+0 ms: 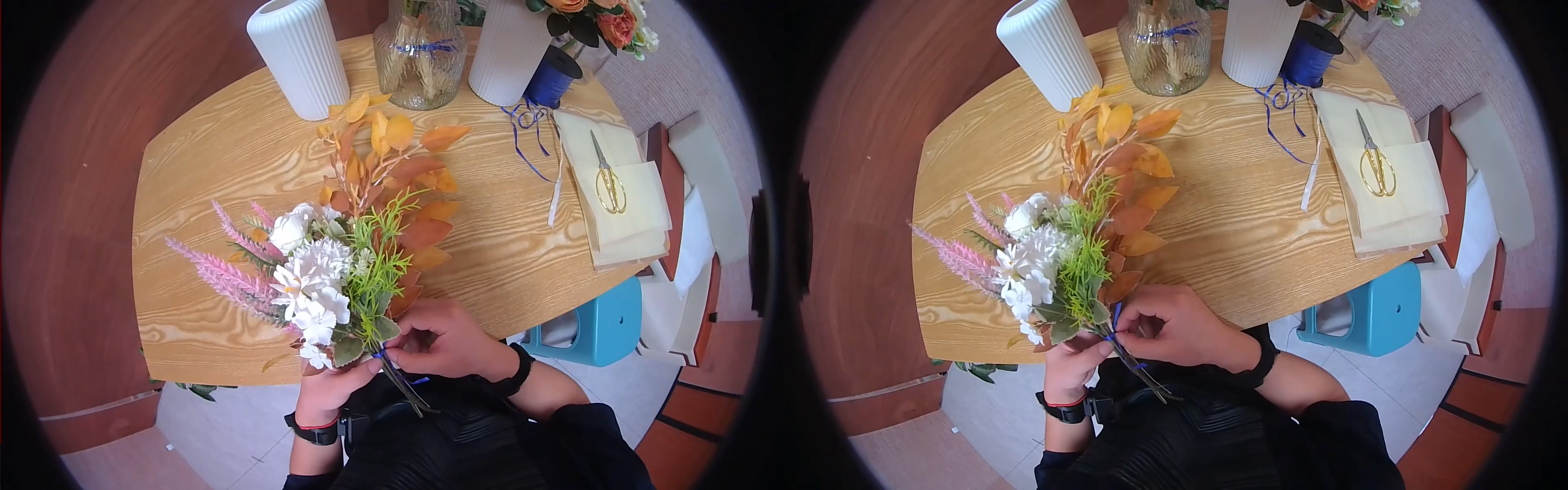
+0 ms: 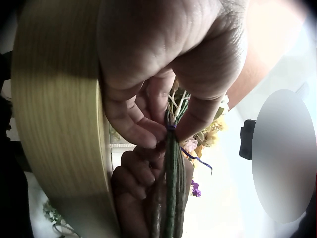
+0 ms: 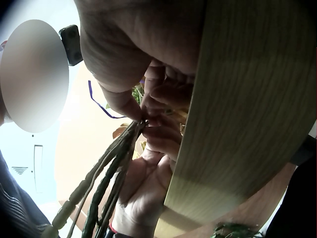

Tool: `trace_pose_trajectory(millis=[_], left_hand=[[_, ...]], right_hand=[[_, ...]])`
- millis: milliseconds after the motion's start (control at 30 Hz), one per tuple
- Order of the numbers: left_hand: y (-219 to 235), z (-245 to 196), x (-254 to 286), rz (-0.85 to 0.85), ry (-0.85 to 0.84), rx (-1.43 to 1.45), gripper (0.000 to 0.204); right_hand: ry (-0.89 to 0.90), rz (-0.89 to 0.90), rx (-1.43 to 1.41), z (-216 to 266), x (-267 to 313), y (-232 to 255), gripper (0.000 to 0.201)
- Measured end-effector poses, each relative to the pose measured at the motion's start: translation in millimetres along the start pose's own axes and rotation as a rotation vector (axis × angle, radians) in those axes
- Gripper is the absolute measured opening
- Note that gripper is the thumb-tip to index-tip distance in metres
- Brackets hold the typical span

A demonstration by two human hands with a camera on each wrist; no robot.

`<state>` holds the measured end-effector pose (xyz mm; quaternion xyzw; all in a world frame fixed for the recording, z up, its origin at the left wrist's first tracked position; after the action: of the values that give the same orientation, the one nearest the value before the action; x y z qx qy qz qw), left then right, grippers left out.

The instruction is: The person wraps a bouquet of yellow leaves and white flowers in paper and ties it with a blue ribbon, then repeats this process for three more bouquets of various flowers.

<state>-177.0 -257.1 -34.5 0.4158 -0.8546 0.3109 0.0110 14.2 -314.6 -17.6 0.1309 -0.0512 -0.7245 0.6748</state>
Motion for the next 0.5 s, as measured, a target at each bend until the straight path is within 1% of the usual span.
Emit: trace_pose_trajectory(millis=[67, 233, 333, 500], left_hand=[[-0.9, 0.1, -0.6, 0.004, -0.021, -0.003, 0.046], [-7.3, -2.6, -3.6, 0.004, -0.075, 0.04, 0.046], [-4.1, -1.4, -1.3, -0.015, -0.03, 0.032, 0.047], [-2.3, 0.1, -0.9, -0.017, -0.031, 0.021, 0.048]], right_hand=[[-0.022, -0.002, -0.012, -0.2, 0.9, -0.5, 0.011], [0.003, -0.005, -0.008, -0.6, 0.5, -0.8, 0.012], [-0.01, -0.007, -0.025, -0.4, 0.5, -0.8, 0.012], [-0.005, 0.0, -0.016, -0.8, 0.3, 0.0, 0.012]])
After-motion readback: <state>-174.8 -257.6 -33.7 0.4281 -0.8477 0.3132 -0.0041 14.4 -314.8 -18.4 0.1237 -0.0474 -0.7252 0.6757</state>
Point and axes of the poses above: each hand's wrist, its own x-axis away from the middle knuckle, its own y-axis out of the back of the hand, z = x × y, the point moved 2 cm from there along -x, towards the middle knuckle, and after that the axes turned 9 degrees about x, right-handed, at the moved point
